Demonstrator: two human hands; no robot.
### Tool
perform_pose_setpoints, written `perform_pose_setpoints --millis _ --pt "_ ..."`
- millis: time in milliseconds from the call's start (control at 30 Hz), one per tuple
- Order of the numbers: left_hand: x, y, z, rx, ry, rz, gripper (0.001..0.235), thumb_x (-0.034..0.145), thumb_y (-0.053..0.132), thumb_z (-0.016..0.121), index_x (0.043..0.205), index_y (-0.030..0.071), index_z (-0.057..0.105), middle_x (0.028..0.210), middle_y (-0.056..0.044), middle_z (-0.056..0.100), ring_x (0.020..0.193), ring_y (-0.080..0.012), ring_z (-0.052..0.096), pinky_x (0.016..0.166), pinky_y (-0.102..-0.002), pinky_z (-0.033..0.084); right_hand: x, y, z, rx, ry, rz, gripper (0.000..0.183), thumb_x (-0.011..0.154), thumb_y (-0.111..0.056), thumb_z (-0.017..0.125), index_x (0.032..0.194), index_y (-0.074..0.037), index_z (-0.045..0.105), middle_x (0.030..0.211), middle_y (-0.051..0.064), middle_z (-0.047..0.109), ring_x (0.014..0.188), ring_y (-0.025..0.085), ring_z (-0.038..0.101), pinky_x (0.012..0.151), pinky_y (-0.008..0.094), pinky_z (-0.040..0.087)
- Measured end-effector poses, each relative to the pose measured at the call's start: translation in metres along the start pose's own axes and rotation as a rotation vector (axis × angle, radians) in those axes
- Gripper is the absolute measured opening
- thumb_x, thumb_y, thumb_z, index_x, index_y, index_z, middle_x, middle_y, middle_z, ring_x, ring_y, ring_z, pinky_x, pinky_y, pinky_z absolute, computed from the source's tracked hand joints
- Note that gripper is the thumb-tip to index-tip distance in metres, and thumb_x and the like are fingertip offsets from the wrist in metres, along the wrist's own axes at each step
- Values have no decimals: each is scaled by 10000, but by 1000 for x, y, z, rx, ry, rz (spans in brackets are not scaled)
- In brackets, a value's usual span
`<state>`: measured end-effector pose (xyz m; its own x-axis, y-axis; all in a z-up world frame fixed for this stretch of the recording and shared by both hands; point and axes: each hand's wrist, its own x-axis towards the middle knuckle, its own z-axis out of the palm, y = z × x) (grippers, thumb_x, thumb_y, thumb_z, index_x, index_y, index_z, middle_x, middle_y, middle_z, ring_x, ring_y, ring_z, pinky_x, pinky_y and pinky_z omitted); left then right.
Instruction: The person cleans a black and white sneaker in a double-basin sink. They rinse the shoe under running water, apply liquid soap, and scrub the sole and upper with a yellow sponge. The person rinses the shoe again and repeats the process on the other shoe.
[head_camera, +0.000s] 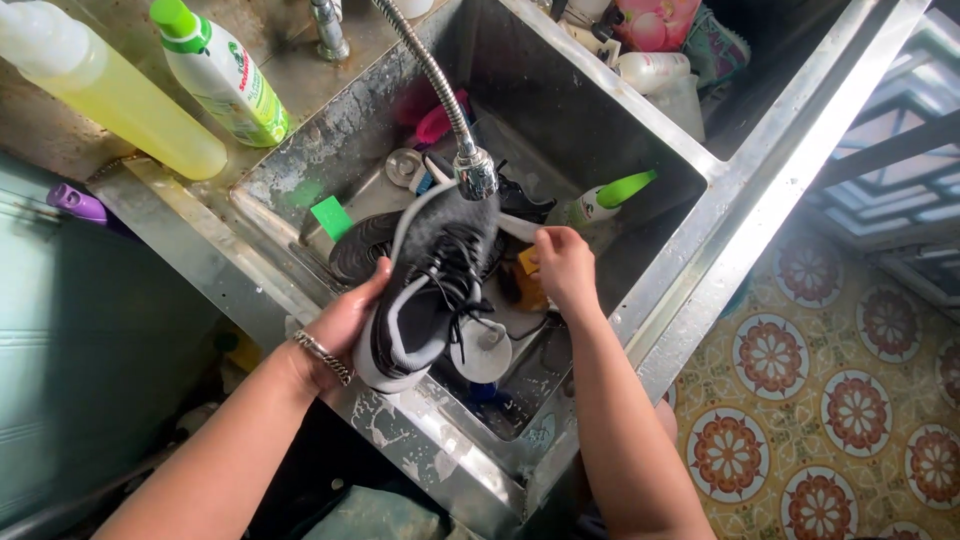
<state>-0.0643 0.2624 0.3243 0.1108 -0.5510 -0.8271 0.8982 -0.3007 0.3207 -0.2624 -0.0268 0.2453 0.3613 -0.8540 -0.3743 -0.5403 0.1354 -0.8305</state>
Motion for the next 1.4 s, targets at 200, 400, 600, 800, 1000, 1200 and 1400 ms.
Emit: perform_pose_setpoints --millis 200,400,600,800,1000,1200,1400 --pt "-53 -16 31 -441 -131 135 851 1219 637 566 1712 -47 682 1745 -322 696 1620 -425 663 1369 -600 528 105 145 95 -1018 -368 -50 321 1078 -263 830 1269 -28 935 1138 277 918 1050 448 935 756 599 789" --pt "12 -16 -17 -338 -123 121 718 1110 572 822 1539 -3 838 1468 -334 857 1353 -493 836 1233 -656 672 163 279 166 -1213 5 -186 374 1204 -265 641 1345 21 835 1394 314 698 1202 505 755 737 659 610" --pt "7 -19 -15 -565 -209 134 634 1129 467 793 1554 -3 829 1550 -338 818 1430 -563 790 1284 -722 626 139 264 151 -1535 -224 -558 345 1039 -228 693 1188 68 790 1091 180 589 1036 432 697 541 546 619" --pt "10 -21 -28 -592 -265 194 654 1130 459 743 1626 35 789 1624 -292 794 1492 -536 759 1343 -714 571 42 68 79 -1321 -427 -102 604 1136 -239 468 1524 92 791 1392 284 860 1331 499 848 1116 613 681" --pt "-1 -11 -14 -530 -255 234 702 1128 549 755 1649 80 786 1629 -269 802 1518 -518 754 1351 -674 572 -41 6 -35 -1014 -215 12 649 1177 -630 676 1575 -159 875 1484 163 903 1428 427 836 1205 581 666" --pt "23 -16 -22 -463 -228 300 672 1128 522 787 1614 59 810 1583 -286 826 1473 -515 789 1327 -666 616 -174 -88 -66 -1117 -369 -147 459 1103 -461 706 1501 -353 908 1323 120 912 1292 461 856 1129 631 699" --pt "16 -12 -20 -416 -194 302 691 1125 564 786 1601 65 819 1532 -280 848 1421 -503 817 1282 -643 646 -139 69 12 -1338 -371 -308 278 996 -404 803 1106 -234 995 975 35 911 929 314 926 832 453 747"
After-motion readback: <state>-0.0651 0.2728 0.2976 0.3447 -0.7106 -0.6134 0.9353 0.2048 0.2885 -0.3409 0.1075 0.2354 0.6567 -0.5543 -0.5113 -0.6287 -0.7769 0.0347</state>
